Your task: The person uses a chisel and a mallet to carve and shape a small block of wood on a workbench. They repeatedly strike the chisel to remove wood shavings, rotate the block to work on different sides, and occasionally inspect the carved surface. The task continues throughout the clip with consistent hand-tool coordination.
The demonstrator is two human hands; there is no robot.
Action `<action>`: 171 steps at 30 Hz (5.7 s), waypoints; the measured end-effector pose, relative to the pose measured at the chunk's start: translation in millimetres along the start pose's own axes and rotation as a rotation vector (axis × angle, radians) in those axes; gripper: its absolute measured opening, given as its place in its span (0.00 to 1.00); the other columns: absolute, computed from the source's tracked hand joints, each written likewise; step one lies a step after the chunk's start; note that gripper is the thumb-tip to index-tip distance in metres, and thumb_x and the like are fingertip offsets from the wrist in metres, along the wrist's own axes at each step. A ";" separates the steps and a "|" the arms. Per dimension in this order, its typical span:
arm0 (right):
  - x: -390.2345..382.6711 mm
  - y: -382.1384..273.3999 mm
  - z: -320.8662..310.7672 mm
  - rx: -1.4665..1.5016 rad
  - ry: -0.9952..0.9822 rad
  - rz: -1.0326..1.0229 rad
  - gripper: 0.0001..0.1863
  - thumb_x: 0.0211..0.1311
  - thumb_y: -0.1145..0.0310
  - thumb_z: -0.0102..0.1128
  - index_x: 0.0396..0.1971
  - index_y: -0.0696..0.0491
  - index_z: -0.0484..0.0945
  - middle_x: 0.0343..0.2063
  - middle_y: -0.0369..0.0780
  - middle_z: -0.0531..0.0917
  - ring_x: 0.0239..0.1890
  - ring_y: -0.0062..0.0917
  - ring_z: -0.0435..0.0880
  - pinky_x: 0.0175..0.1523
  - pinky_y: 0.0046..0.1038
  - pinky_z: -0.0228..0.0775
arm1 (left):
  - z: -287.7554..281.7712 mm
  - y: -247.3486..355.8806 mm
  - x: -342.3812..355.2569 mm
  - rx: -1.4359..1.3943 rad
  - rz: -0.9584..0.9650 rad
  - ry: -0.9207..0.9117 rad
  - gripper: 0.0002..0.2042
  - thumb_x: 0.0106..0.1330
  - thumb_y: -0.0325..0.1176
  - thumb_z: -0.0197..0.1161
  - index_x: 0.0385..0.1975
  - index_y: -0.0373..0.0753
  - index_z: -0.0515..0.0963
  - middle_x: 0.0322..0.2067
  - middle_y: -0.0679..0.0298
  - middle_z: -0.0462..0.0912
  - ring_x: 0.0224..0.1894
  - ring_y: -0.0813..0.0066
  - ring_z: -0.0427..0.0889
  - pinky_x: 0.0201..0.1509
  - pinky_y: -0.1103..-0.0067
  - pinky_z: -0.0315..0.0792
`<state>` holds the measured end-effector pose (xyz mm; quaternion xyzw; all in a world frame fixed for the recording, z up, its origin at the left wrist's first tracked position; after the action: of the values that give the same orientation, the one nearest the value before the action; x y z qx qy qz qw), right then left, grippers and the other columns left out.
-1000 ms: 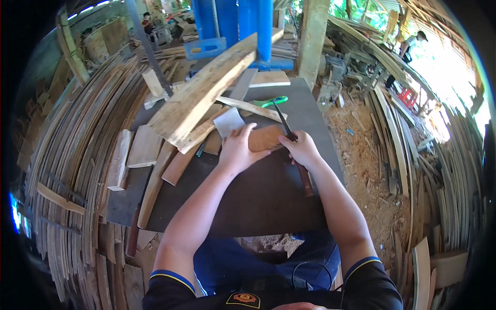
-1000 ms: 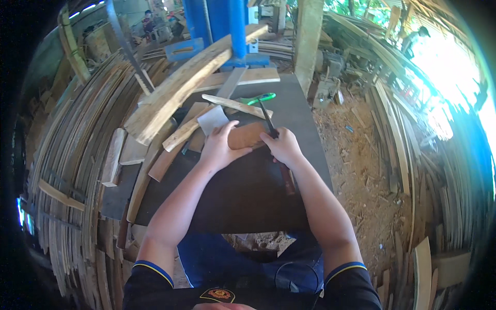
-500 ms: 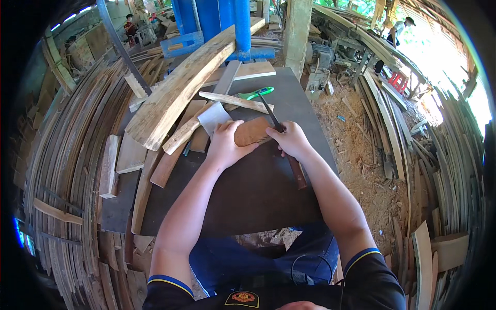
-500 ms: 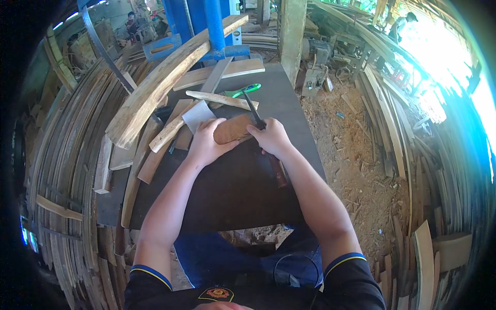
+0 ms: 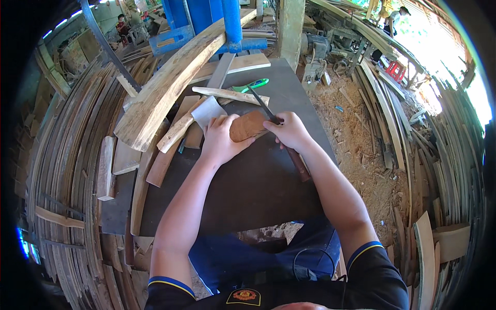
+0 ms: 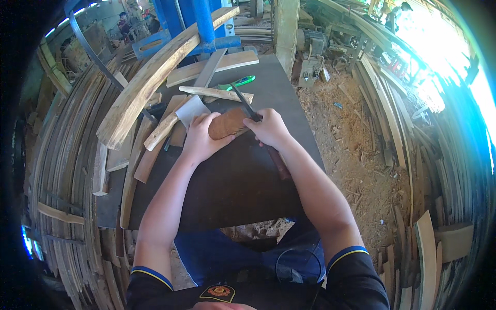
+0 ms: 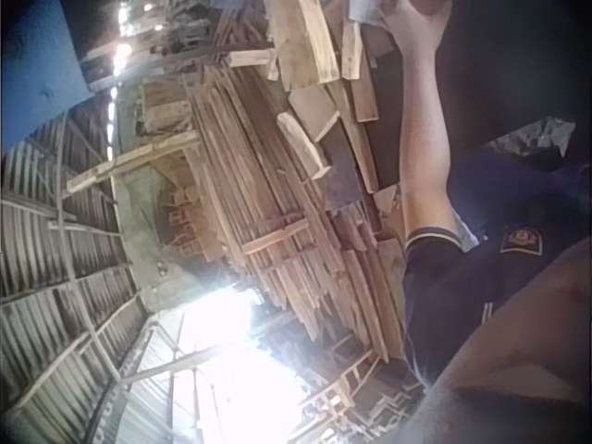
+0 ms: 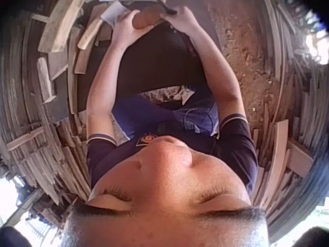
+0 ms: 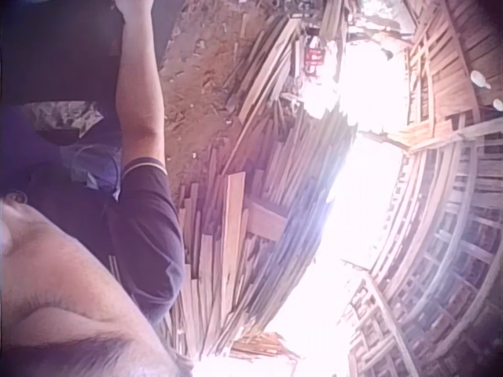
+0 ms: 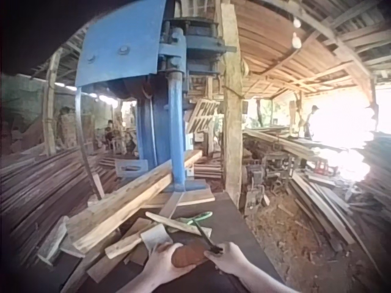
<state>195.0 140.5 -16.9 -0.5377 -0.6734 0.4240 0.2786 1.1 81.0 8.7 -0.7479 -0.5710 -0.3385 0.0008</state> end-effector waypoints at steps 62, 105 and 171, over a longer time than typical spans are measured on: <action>0.5 -7.1 -1.3 -0.007 0.029 -0.038 0.20 0.66 0.56 0.70 0.37 0.62 0.85 0.14 0.37 0.78 0.12 0.19 0.75 0.18 0.26 0.68 | -1.1 -4.8 4.6 -0.021 0.043 -0.057 0.38 0.51 0.51 0.80 0.56 0.29 0.79 0.44 0.49 0.84 0.54 0.52 0.80 0.60 0.64 0.74; -52.9 -90.2 2.6 -0.500 0.188 -0.512 0.20 0.65 0.72 0.56 0.55 0.49 0.84 0.34 0.55 0.86 0.36 0.50 0.87 0.46 0.42 0.79 | 3.1 -13.6 0.4 -0.049 -0.316 -0.224 0.44 0.50 0.60 0.75 0.65 0.39 0.75 0.58 0.51 0.82 0.66 0.50 0.74 0.71 0.57 0.63; -59.8 -95.8 10.0 -0.461 0.188 -0.463 0.21 0.66 0.68 0.52 0.57 0.45 0.83 0.37 0.53 0.86 0.42 0.51 0.86 0.53 0.46 0.78 | 8.2 -8.8 -1.8 -0.004 -0.338 -0.225 0.46 0.51 0.62 0.73 0.69 0.42 0.72 0.60 0.51 0.81 0.68 0.51 0.71 0.72 0.50 0.58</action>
<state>155.8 74.4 66.5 -0.4561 -0.8272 0.1348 0.2993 -2.5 85.8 -1.9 -0.6746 -0.6842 -0.2492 -0.1214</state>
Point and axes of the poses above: each hand's wrist, its own x-axis towards the middle knuckle, its own z-axis out of the palm, y = z × x, the point moved 8 cm from there along x, towards the middle knuckle
